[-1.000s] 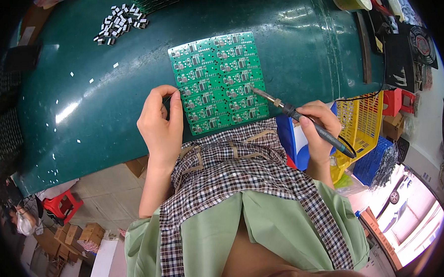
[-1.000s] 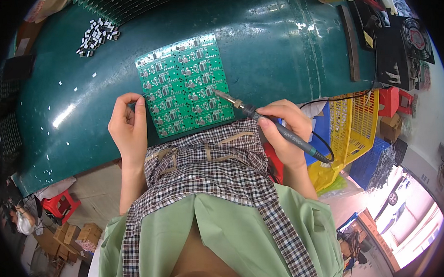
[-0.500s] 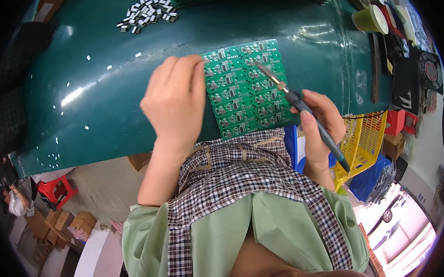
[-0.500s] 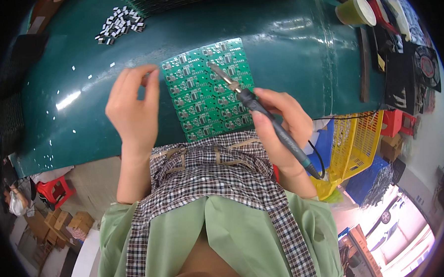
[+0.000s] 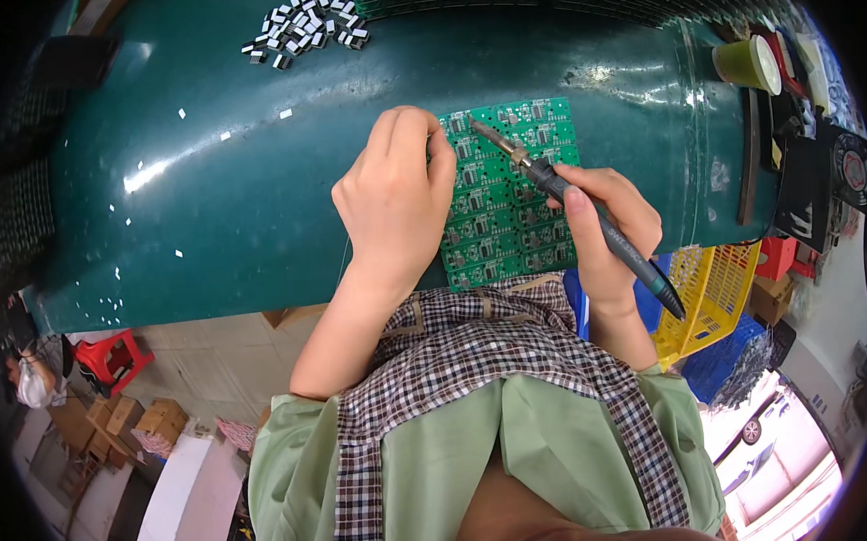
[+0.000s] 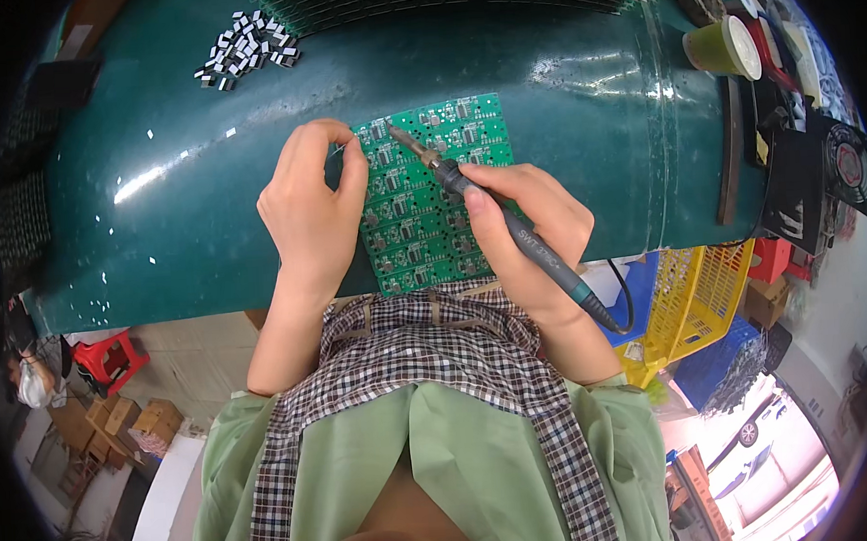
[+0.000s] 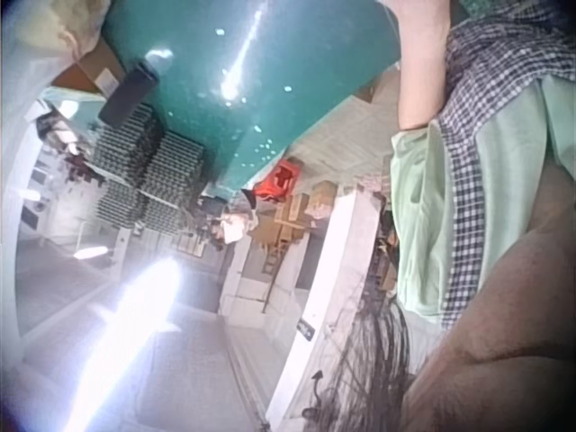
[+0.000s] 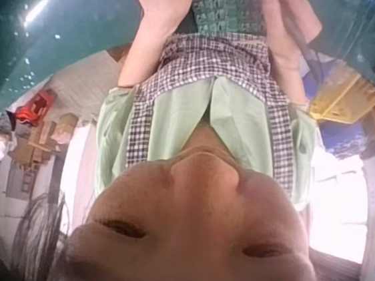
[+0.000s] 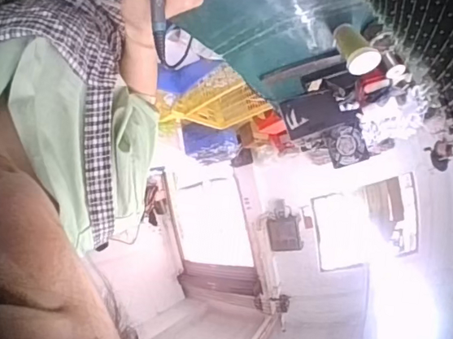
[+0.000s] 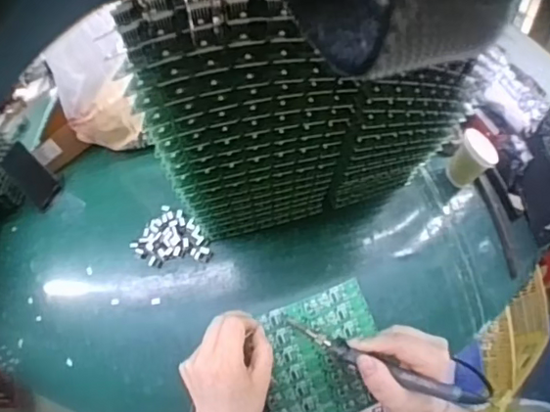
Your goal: The person solders electronic components onto circuit boards using a soldering iron and stacks the circuit boards on the table by hand.
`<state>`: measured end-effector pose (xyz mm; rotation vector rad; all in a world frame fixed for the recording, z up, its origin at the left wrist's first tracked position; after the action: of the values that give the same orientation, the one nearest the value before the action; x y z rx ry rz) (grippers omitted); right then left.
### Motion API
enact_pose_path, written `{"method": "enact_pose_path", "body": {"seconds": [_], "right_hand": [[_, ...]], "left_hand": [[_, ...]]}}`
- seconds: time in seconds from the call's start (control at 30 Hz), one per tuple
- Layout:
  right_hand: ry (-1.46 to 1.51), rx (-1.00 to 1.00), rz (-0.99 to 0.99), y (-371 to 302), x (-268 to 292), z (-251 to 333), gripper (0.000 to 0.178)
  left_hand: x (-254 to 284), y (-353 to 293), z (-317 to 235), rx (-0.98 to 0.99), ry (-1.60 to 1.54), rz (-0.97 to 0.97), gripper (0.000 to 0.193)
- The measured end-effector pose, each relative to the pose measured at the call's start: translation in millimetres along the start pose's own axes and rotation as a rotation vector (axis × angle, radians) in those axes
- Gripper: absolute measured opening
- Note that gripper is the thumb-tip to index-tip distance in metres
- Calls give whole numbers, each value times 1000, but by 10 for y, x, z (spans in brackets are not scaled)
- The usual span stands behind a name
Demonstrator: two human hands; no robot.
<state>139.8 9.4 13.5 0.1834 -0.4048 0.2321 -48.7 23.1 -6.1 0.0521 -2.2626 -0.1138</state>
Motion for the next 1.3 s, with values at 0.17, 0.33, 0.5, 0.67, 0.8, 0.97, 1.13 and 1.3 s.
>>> {"method": "enact_pose_path", "body": {"seconds": [0.17, 0.33, 0.5, 0.67, 0.8, 0.97, 1.13, 1.3], "right_hand": [[-7, -24, 27, 12, -25, -19, 15], [0, -2, 40, 34, -27, 0, 15], [-9, 28, 55, 26, -38, 15, 16], [-33, 14, 73, 7, -48, 28, 17], [-43, 23, 75, -45, -46, 59, 17], [-84, 52, 60, -108, 30, 100, 17], [-60, 41, 73, -155, 63, 80, 17], [-52, 38, 90, -151, 34, 74, 18]], "left_hand": [[-27, 16, 3, -47, 39, -35, 11], [-31, 20, -18, -79, 65, -46, 11], [-47, 13, -30, -52, 64, -13, 11], [-58, 19, -45, -52, 61, 28, 10], [-71, 8, -60, -51, 48, 56, 9], [-25, -27, -72, -50, -24, 83, 9], [-33, -102, -51, -76, -97, 91, 11], [-58, -121, -36, -89, -80, 117, 12]]}}
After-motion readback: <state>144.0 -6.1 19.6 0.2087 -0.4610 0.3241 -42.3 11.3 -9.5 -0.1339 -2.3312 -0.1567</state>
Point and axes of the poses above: each hand's wrist, its own y-axis towards the middle knuckle, its own x-axis out of the back of the hand, z = x × y, the point moved 5 cm from there along y, towards the middle knuckle, and after that the axes turned 12 degrees about z, right-handed, at the moved point
